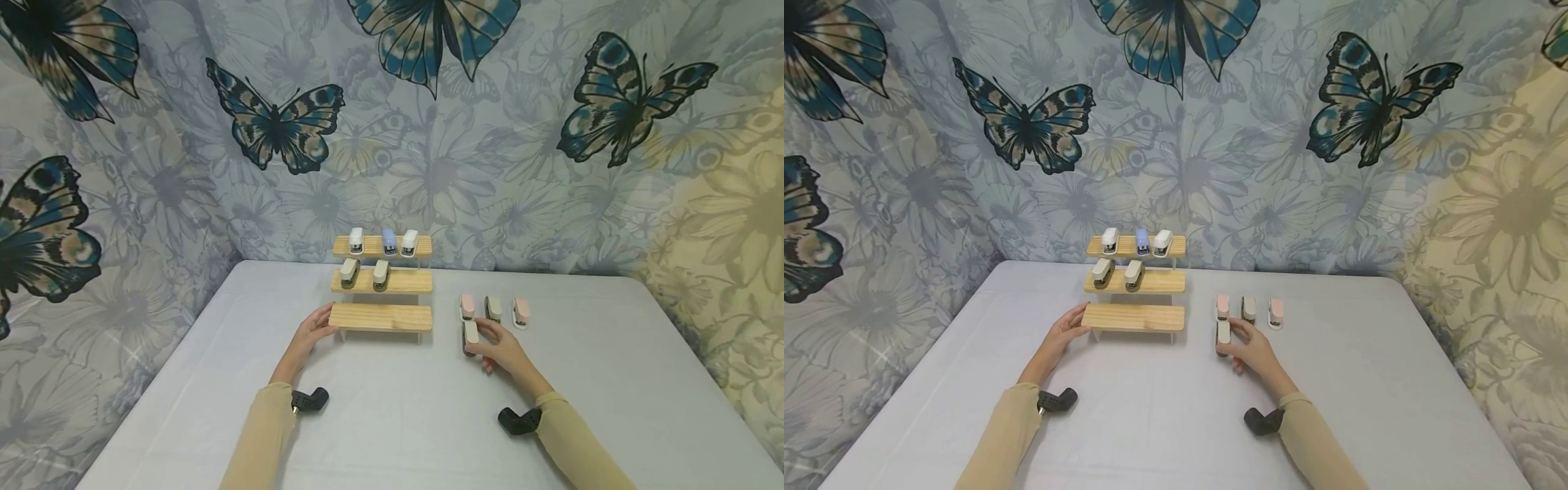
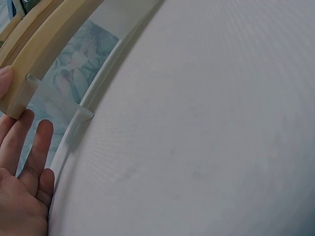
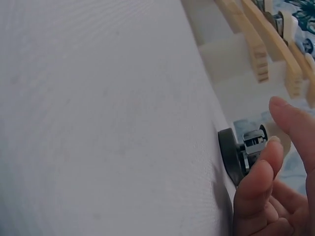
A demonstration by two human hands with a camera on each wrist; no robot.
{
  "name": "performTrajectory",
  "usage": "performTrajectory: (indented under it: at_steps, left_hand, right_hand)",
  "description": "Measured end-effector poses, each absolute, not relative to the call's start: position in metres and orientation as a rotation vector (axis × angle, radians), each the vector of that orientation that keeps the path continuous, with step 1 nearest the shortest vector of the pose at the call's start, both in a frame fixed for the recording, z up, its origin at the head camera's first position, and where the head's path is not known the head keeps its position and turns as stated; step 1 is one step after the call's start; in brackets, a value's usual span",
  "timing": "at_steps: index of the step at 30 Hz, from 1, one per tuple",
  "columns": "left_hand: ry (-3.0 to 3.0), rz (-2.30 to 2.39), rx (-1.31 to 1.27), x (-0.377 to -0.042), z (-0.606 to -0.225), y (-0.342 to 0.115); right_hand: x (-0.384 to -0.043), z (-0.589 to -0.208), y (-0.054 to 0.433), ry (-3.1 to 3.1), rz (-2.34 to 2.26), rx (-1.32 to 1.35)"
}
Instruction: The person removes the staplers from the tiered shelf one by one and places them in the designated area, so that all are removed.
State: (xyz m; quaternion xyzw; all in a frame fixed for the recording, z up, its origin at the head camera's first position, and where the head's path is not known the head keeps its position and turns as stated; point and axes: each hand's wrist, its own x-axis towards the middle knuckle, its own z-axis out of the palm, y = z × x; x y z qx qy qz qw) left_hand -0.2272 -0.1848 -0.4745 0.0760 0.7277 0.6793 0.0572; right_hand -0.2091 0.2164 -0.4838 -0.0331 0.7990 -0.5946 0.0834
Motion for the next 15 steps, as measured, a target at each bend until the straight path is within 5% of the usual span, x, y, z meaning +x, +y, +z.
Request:
performTrajectory:
  at_steps: [15]
  left_hand:
    - [2.204,2.059,0.188,-0.235,-0.485,-0.188]
  right_hand:
    - [-0.223,-0.45,0.23,2.496,-1.729,-0.267]
